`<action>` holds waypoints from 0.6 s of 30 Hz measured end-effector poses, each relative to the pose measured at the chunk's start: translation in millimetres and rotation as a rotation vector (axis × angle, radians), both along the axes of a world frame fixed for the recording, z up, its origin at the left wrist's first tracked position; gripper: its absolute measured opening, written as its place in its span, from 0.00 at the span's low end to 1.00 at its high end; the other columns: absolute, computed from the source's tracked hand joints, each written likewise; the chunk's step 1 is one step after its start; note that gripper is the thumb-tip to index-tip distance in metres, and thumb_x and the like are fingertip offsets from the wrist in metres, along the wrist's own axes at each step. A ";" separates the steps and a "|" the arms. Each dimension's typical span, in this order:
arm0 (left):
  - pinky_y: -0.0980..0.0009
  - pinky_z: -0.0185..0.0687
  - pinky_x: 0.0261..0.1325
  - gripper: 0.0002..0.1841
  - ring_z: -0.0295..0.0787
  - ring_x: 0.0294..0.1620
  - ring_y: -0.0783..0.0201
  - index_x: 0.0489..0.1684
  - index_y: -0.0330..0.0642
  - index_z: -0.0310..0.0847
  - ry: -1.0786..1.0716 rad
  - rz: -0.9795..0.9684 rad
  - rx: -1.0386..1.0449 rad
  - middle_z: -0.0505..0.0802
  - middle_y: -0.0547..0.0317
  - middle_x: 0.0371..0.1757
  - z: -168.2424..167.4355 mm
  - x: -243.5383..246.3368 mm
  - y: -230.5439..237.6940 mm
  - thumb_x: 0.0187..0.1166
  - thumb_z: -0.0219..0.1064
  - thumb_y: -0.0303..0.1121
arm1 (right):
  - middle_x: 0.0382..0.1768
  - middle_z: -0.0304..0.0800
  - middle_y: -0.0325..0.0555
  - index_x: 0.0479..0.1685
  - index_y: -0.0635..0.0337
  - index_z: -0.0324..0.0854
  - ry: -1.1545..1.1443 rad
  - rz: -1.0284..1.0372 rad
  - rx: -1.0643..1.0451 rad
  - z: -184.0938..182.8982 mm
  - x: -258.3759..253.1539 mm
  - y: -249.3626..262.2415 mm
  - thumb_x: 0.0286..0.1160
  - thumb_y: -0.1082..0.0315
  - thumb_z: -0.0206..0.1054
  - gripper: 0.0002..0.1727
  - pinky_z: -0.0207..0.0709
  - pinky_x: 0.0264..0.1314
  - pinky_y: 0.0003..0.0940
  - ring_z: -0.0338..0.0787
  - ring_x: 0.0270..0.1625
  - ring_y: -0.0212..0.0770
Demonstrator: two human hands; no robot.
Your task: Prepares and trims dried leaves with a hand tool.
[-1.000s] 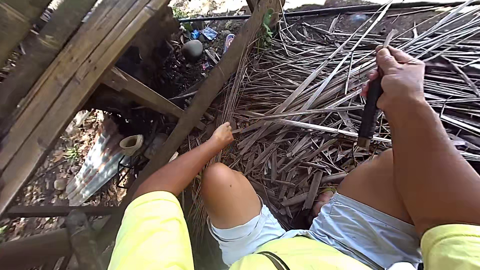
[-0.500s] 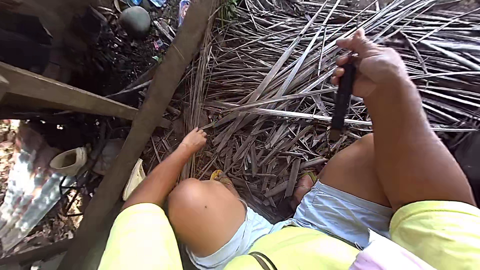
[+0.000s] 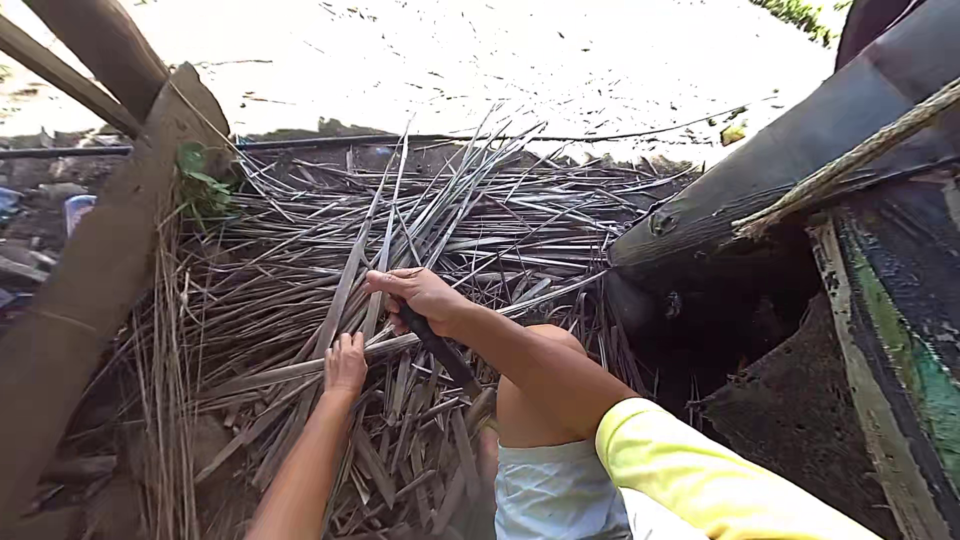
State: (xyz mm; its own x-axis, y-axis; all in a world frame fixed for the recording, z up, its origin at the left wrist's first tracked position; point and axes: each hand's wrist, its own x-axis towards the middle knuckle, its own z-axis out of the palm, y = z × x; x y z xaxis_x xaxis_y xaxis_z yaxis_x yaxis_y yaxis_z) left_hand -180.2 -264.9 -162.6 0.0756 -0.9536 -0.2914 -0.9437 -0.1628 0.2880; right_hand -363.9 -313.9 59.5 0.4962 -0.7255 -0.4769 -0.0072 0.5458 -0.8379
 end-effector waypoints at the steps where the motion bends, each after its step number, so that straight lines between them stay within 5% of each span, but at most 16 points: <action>1: 0.38 0.72 0.77 0.24 0.80 0.74 0.29 0.81 0.31 0.73 0.029 -0.010 -0.040 0.79 0.24 0.75 12.5 3.5 1.3 0.86 0.55 0.24 | 0.15 0.71 0.35 0.51 0.59 0.84 0.005 -0.011 -0.013 -2.1 -4.4 -6.1 0.89 0.51 0.60 0.19 0.78 0.19 0.26 0.75 0.14 0.30; 4: 0.32 0.80 0.65 0.25 0.86 0.66 0.31 0.81 0.43 0.77 0.080 0.038 -0.100 0.84 0.30 0.71 70.5 28.3 9.8 0.83 0.64 0.31 | 0.16 0.71 0.34 0.53 0.61 0.83 0.023 -0.009 0.010 5.1 -16.0 -22.3 0.91 0.53 0.57 0.20 0.76 0.17 0.26 0.74 0.14 0.31; 8: 0.25 0.75 0.61 0.22 0.87 0.62 0.31 0.73 0.55 0.87 0.078 0.158 -0.102 0.91 0.36 0.61 140.7 86.8 37.8 0.77 0.74 0.34 | 0.17 0.72 0.33 0.49 0.59 0.82 -0.036 0.031 0.107 8.1 -29.0 -28.5 0.91 0.48 0.54 0.22 0.74 0.17 0.24 0.74 0.14 0.29; 13: 0.40 0.78 0.59 0.20 0.87 0.53 0.43 0.64 0.36 0.89 0.265 0.254 -0.265 0.91 0.36 0.52 187.2 150.8 132.9 0.71 0.75 0.22 | 0.16 0.73 0.33 0.42 0.58 0.77 -0.258 0.136 0.260 1.8 -41.6 -28.1 0.93 0.45 0.48 0.25 0.71 0.16 0.21 0.74 0.14 0.27; 18: 0.57 0.81 0.54 0.19 0.86 0.44 0.60 0.54 0.27 0.90 0.307 0.326 -0.275 0.91 0.44 0.45 199.3 173.5 253.1 0.60 0.74 0.19 | 0.17 0.72 0.31 0.54 0.58 0.76 -0.535 0.145 0.172 -3.2 -61.7 -48.9 0.95 0.44 0.39 0.28 0.72 0.18 0.17 0.74 0.14 0.26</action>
